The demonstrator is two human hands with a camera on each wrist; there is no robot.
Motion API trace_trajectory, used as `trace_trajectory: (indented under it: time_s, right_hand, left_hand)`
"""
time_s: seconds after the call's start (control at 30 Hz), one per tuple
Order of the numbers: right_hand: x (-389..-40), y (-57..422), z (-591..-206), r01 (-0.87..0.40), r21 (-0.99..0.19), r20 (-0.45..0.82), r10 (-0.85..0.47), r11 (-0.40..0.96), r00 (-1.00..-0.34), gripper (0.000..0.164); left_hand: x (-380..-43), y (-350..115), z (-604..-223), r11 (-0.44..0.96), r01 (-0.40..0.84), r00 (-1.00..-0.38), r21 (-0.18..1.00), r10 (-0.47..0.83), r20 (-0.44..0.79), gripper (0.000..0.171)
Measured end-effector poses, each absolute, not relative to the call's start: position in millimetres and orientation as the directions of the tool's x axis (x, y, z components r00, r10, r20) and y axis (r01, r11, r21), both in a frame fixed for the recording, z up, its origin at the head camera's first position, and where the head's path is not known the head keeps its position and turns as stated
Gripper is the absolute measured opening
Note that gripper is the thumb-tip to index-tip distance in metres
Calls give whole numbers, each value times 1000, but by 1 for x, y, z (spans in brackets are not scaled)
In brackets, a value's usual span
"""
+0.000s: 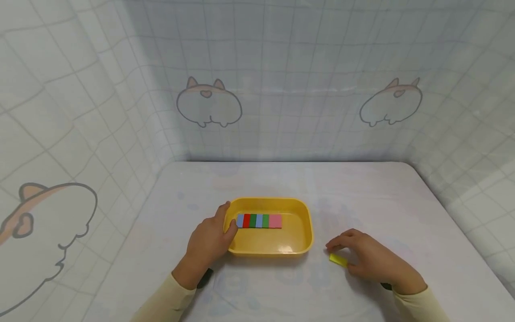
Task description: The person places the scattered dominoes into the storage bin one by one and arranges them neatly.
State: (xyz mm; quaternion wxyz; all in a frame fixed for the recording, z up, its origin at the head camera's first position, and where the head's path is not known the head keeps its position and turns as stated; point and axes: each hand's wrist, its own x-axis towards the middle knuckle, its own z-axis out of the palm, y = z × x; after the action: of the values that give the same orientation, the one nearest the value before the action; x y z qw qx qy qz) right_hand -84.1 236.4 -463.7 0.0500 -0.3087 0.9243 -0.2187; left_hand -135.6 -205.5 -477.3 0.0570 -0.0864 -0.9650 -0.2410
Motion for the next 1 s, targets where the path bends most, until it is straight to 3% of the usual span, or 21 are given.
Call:
trace_trajectory:
  time_s: [0.33, 1.0]
  right_hand:
    - [-82, 235, -468, -575, -430, 80, -605, 696, -792, 85]
    - [-85, 234, -473, -597, -417, 156, -593, 686, -790, 74]
  left_hand:
    - [-137, -206, -479, 872, 196, -978, 449, 140, 155, 62]
    - [-135, -208, -480, 860, 213, -973, 463, 146, 176, 61]
